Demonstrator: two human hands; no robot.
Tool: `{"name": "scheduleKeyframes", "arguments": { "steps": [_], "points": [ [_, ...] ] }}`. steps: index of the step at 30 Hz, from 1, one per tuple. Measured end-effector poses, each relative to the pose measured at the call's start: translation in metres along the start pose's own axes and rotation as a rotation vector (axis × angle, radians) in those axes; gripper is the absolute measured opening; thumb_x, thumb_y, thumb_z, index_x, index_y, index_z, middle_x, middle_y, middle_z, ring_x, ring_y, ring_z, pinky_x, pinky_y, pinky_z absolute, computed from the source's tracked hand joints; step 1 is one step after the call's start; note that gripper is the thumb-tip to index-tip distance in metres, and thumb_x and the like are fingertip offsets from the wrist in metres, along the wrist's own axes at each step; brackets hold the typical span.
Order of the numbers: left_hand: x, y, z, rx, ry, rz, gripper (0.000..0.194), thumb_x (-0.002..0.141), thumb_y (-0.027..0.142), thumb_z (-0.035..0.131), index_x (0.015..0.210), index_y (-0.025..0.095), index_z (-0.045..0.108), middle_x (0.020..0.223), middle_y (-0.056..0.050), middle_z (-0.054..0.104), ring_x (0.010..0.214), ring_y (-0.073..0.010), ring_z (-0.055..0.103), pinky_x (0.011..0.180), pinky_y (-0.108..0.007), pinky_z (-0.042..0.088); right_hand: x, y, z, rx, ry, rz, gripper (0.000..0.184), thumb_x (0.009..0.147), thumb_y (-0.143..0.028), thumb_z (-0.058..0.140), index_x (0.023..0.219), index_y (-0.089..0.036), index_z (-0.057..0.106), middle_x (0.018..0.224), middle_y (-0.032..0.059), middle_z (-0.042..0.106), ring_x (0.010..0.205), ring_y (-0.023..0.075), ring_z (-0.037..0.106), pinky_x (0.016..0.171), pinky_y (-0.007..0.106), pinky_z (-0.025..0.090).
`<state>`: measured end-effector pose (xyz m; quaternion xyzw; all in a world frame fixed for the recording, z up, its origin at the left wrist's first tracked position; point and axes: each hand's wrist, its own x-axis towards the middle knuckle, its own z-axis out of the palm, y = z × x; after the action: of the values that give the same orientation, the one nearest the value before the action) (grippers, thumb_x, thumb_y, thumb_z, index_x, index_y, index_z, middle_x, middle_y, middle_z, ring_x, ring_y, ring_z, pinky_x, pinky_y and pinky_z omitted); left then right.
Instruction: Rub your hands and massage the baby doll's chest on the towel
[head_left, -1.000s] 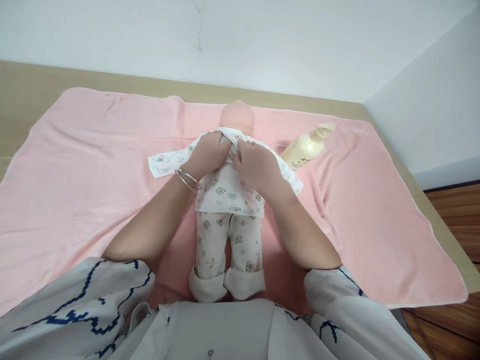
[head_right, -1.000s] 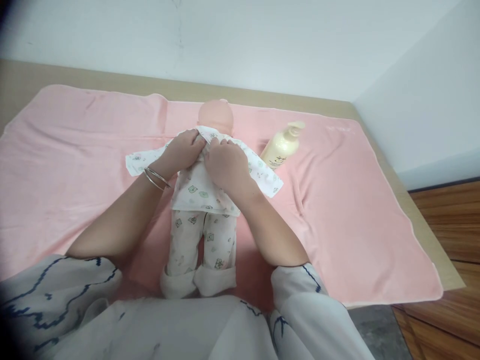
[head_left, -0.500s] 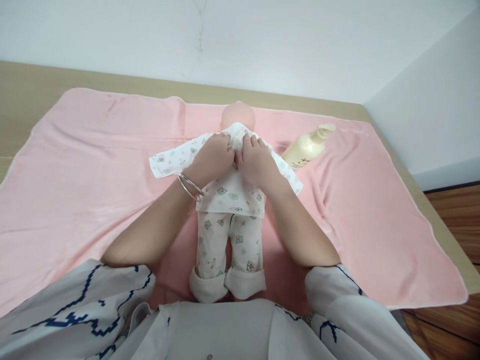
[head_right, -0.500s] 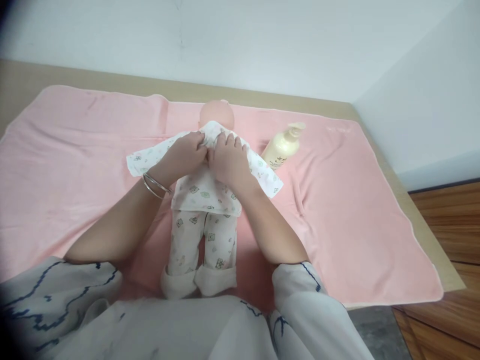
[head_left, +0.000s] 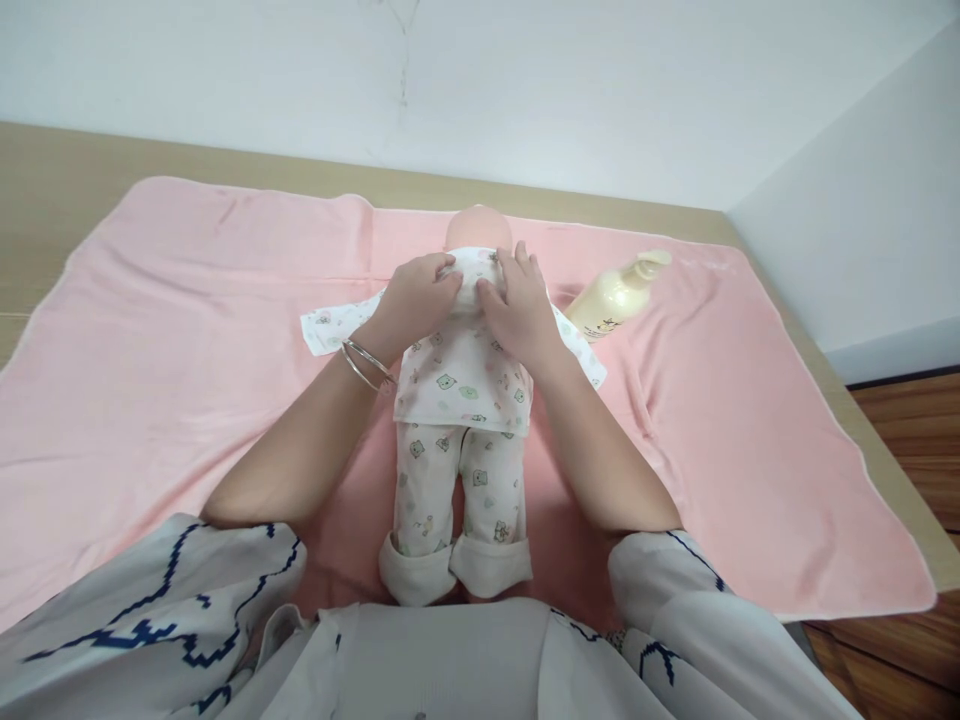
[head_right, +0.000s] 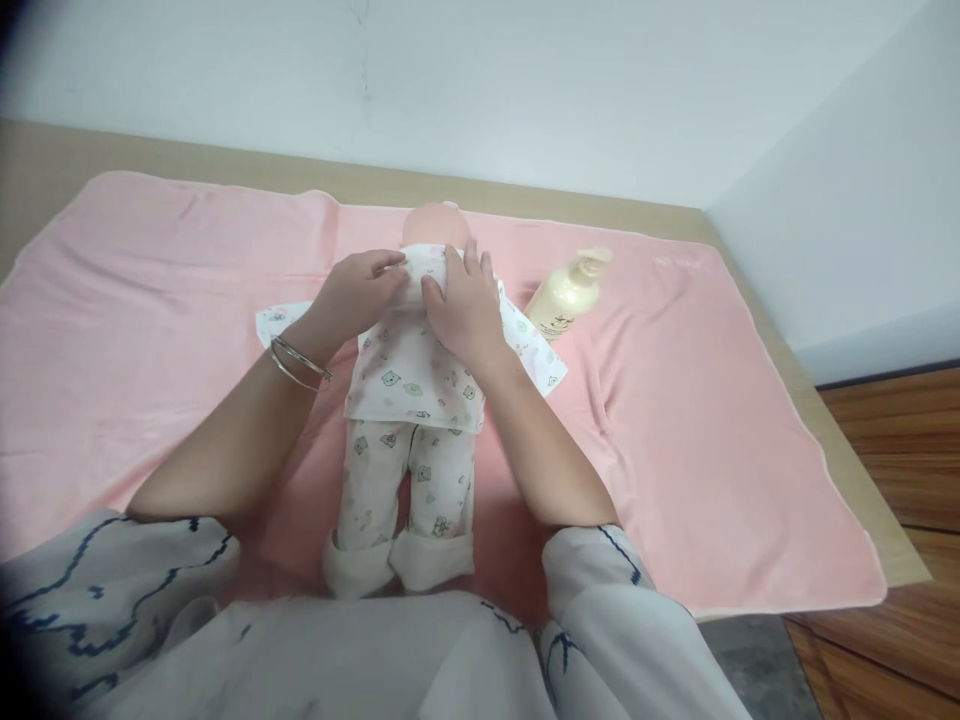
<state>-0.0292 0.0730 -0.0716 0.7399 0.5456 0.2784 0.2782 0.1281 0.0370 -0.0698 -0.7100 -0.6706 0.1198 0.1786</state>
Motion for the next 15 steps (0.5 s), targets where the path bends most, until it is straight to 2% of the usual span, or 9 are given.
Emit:
{"name": "scheduleKeyframes", "arguments": {
  "steps": [3,5,7,9,12,13,15],
  "points": [
    [0.000,0.004,-0.009,-0.070,0.036,-0.022,0.035,0.095,0.028,0.049,0.118,0.017,0.073,0.137,-0.010,0.075,0.129,-0.0264,0.066,0.116,-0.043,0.051,-0.011,-0.009,0.005,-0.033,0.119,-0.095,0.057,0.110,-0.033,0.035,0.165,-0.015,0.038,0.181,0.0142,0.024,0.169,0.0328,0.021,0.134,0.053,0.032],
    [-0.001,0.005,-0.015,-0.102,0.066,-0.038,0.035,0.096,0.028,0.049,0.120,0.018,0.073,0.142,-0.010,0.073,0.135,-0.0259,0.065,0.120,-0.043,0.050,-0.014,-0.013,0.014,-0.067,0.096,-0.137,0.056,0.109,-0.030,0.036,0.163,-0.014,0.042,0.179,0.0148,0.029,0.169,0.0313,0.023,0.136,0.054,0.028],
    [-0.001,0.007,-0.019,-0.123,0.094,-0.057,0.033,0.096,0.027,0.050,0.118,0.021,0.074,0.142,-0.008,0.073,0.137,-0.0253,0.064,0.122,-0.043,0.049,-0.014,-0.016,0.018,-0.078,0.026,-0.154,0.055,0.108,-0.028,0.038,0.161,-0.012,0.045,0.177,0.0162,0.033,0.168,0.0327,0.026,0.136,0.057,0.025],
    [-0.002,0.008,-0.023,-0.151,0.108,-0.079,0.029,0.096,0.025,0.052,0.114,0.022,0.074,0.139,-0.006,0.075,0.137,-0.0253,0.064,0.121,-0.044,0.051,-0.015,-0.018,0.016,-0.053,0.012,-0.148,0.055,0.107,-0.027,0.038,0.160,-0.014,0.047,0.177,0.0152,0.034,0.167,0.0328,0.028,0.135,0.059,0.028],
    [-0.004,0.011,-0.027,-0.204,0.112,-0.097,0.023,0.094,0.024,0.054,0.106,0.022,0.074,0.135,-0.004,0.077,0.134,-0.0258,0.066,0.118,-0.045,0.054,-0.018,-0.021,0.007,-0.010,0.125,-0.141,0.056,0.106,-0.025,0.036,0.161,-0.019,0.046,0.179,0.0105,0.030,0.167,0.0290,0.028,0.132,0.056,0.035],
    [-0.004,0.012,-0.027,-0.215,0.111,-0.096,0.021,0.094,0.024,0.055,0.102,0.022,0.074,0.132,-0.005,0.077,0.132,-0.0261,0.067,0.116,-0.045,0.054,-0.019,-0.022,0.006,-0.014,0.158,-0.143,0.057,0.106,-0.024,0.035,0.161,-0.020,0.045,0.180,0.0094,0.029,0.168,0.0282,0.026,0.132,0.056,0.035],
    [-0.005,0.012,-0.028,-0.221,0.109,-0.086,0.017,0.093,0.024,0.056,0.096,0.021,0.072,0.126,-0.005,0.078,0.129,-0.0265,0.067,0.113,-0.044,0.055,-0.020,-0.022,0.009,-0.045,0.146,-0.139,0.057,0.105,-0.023,0.036,0.161,-0.020,0.044,0.180,0.0098,0.027,0.169,0.0298,0.020,0.134,0.059,0.029]
  ]
}}
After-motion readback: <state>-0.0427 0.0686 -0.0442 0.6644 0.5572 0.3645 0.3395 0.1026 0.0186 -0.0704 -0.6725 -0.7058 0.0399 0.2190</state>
